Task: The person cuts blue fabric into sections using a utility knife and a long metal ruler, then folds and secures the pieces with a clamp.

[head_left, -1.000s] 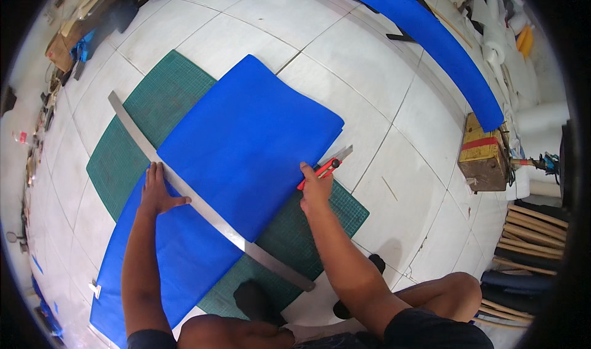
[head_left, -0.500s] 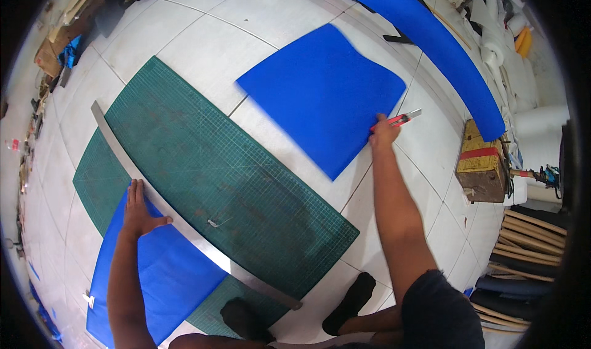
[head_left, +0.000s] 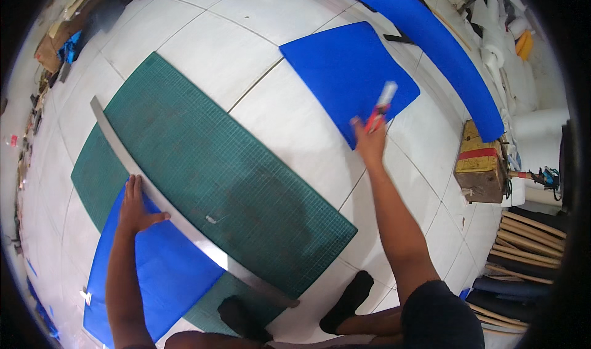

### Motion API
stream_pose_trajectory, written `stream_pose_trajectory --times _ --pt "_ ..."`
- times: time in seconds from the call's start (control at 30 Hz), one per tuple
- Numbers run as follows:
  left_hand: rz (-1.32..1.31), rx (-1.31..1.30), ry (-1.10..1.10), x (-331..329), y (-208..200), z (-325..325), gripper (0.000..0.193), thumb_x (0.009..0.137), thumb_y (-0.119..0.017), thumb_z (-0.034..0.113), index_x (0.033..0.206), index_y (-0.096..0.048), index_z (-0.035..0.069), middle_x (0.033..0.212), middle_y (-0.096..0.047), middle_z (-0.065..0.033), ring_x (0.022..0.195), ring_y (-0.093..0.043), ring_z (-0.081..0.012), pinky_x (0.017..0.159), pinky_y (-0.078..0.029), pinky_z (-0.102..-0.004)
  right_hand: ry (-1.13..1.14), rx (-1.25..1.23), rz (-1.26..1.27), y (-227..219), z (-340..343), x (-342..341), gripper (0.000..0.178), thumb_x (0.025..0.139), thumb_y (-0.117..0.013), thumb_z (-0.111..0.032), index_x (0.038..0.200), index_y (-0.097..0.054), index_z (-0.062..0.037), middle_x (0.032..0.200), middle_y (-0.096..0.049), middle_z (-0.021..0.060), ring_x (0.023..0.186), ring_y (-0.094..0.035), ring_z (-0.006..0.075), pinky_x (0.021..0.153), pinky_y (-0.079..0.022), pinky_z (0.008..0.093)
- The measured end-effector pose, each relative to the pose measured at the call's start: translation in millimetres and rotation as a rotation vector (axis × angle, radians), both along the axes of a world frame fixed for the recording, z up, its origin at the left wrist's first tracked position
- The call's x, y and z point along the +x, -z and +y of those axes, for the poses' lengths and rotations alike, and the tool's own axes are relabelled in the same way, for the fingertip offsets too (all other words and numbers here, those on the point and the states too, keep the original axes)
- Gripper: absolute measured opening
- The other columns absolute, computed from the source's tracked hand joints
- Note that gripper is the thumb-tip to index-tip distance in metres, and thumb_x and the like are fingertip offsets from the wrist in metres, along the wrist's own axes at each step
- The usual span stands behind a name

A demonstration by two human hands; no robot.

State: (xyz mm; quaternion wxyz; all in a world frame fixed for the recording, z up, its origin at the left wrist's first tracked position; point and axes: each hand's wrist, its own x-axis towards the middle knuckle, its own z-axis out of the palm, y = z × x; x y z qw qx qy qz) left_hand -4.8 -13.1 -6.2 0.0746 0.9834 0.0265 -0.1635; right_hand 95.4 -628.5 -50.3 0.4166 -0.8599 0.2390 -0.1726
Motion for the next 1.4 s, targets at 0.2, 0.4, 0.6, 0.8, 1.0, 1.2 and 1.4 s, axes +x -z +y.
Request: stream_pose_trajectory --times 0.2,0.4,0.6,0.8,1.0,1.2,1.4 --pt "-0.056 -0.001 0.041 -4 8 13 0.138 0.046 -0.089 0.061 0.151 -0.024 -0.003 0.156 -0.024 -0.0270 0.143 -0.029 -0.0409 0.116 -0.031 -0.0451 -0.742 0.157 0.492 -51 222 -205 0.066 0.076 -0.082 -0.042 0.114 -0.052 0.0026 0.110 -0.055 0.0203 0.100 -0.058 0.0333 0.086 -0.048 0.0423" --pt "-0.025 -0.018 -0.021 -1 4 2 0.139 0.049 -0.080 0.075 0.155 -0.020 0.008 0.160 -0.018 -0.0209 0.148 -0.018 -0.0367 0.115 -0.025 -0.0585 -0.927 -0.135 0.276 -25 270 -312 0.056 0.074 -0.081 -0.027 0.112 -0.052 0.0024 0.109 -0.053 0.0199 0.104 -0.056 0.0368 0.085 -0.048 0.0437" --pt "-0.484 -0.342 -0.171 -53 12 34 0.088 0.069 -0.081 0.051 0.138 -0.050 0.007 0.151 -0.032 -0.0228 0.140 -0.033 -0.0404 0.113 -0.032 -0.0484 -0.865 -0.122 0.369 -34 287 -323 0.046 0.072 -0.076 -0.013 0.107 -0.051 0.0025 0.109 -0.048 0.0211 0.101 -0.055 0.0379 0.086 -0.048 0.0457" --pt "-0.911 -0.134 -0.459 -206 9 82 0.026 0.084 -0.073 0.017 0.106 -0.068 0.004 0.109 -0.062 -0.0188 0.105 -0.057 -0.0364 0.093 -0.045 -0.0446 -0.942 0.041 0.219 -35 295 -331 0.042 0.072 -0.072 -0.010 0.105 -0.049 0.0033 0.109 -0.045 0.0228 0.100 -0.052 0.0394 0.084 -0.047 0.0450" --pt "-0.778 0.358 -1.057 -446 27 153 0.040 0.090 -0.069 0.032 0.112 -0.065 0.000 0.106 -0.064 -0.0194 0.099 -0.059 -0.0338 0.081 -0.049 -0.0422 -1.018 -0.014 0.389 -42 322 -327 0.037 0.079 -0.073 -0.018 0.104 -0.054 0.0009 0.101 -0.052 0.0211 0.096 -0.056 0.0393 0.079 -0.048 0.0460" --pt "-0.525 -0.226 -2.184 -514 42 151 0.059 0.087 -0.065 0.049 0.124 -0.056 0.004 0.104 -0.062 -0.0156 0.095 -0.060 -0.0284 0.076 -0.052 -0.0439 -0.784 0.017 0.139 -41 328 -233 0.034 0.085 -0.073 -0.024 0.103 -0.058 -0.0002 0.094 -0.060 0.0203 0.090 -0.060 0.0397 0.079 -0.048 0.0482" --pt "-0.726 -1.180 -2.008 -592 74 202 0.026 0.090 -0.057 0.033 0.105 -0.055 0.011 0.092 -0.057 -0.0067 0.077 -0.057 -0.0180 0.065 -0.052 -0.0307 -0.762 -0.153 0.263 -5 387 -211 0.041 0.083 -0.074 -0.029 0.106 -0.061 0.0025 0.102 -0.063 0.0249 0.097 -0.062 0.0435 0.084 -0.049 0.0489"
